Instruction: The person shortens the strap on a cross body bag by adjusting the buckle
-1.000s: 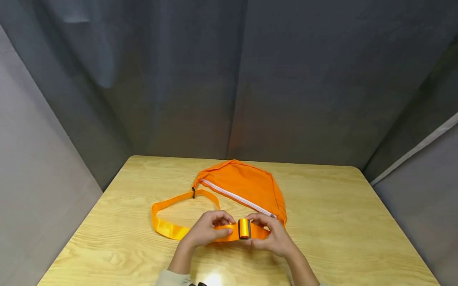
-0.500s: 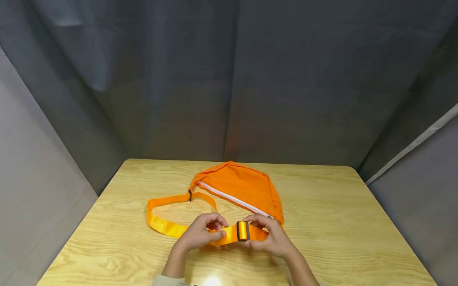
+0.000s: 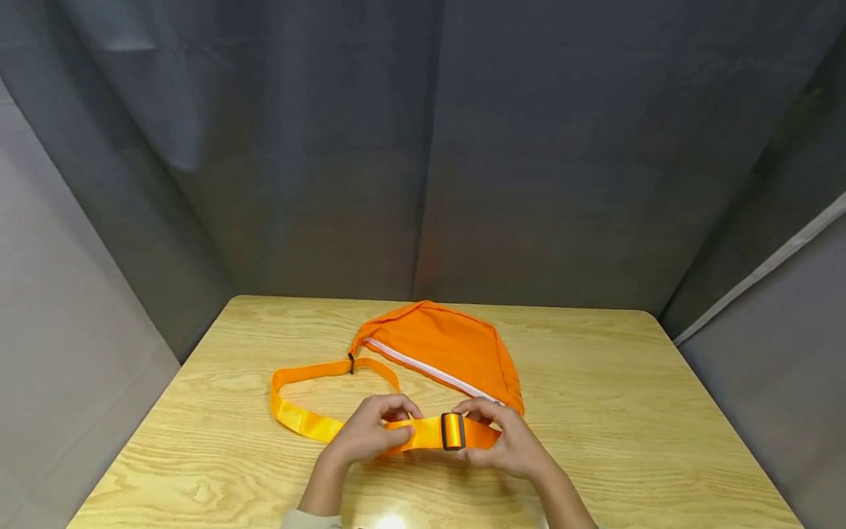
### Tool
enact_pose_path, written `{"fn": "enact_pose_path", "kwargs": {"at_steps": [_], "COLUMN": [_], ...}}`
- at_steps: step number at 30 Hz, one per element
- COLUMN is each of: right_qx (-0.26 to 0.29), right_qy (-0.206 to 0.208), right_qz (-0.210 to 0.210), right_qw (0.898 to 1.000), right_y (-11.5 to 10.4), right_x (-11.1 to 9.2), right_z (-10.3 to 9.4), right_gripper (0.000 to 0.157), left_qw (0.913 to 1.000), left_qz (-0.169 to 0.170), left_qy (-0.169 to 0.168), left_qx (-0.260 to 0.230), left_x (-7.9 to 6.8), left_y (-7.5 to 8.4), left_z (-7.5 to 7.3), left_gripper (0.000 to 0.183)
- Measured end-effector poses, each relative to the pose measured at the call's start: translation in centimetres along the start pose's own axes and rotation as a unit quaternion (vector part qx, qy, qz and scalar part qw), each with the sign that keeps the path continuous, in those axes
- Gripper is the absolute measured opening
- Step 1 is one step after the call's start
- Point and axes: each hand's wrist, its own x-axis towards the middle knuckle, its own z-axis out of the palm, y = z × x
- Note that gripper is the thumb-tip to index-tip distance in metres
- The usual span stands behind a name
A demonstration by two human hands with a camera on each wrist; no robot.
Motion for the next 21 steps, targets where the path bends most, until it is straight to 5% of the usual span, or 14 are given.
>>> {"fn": "enact_pose_path", "kwargs": {"at_steps": [11, 21], "right_qx": [-0.008, 0.02], "right_qy": [0.008, 0.003], "right_qz": [0.011, 0.023], "right_qw": [1.0, 1.0], "right_y": [1.2, 3.2], "right_x": [-0.4, -0.4], "right_z": [0.1, 0.6], "right_gripper": [0.048, 0.047], "left_qw": [0.9994, 0.9977], "left_qz": [0.013, 0.045], "left_qy": [0.026, 0.05], "left_qx": [0.021, 0.001], "left_x": [0.1, 0.5], "left_y": [-3.4, -2.6], "left_z": [-0.2, 1.7], "left_gripper": [0.019, 0.041]}}
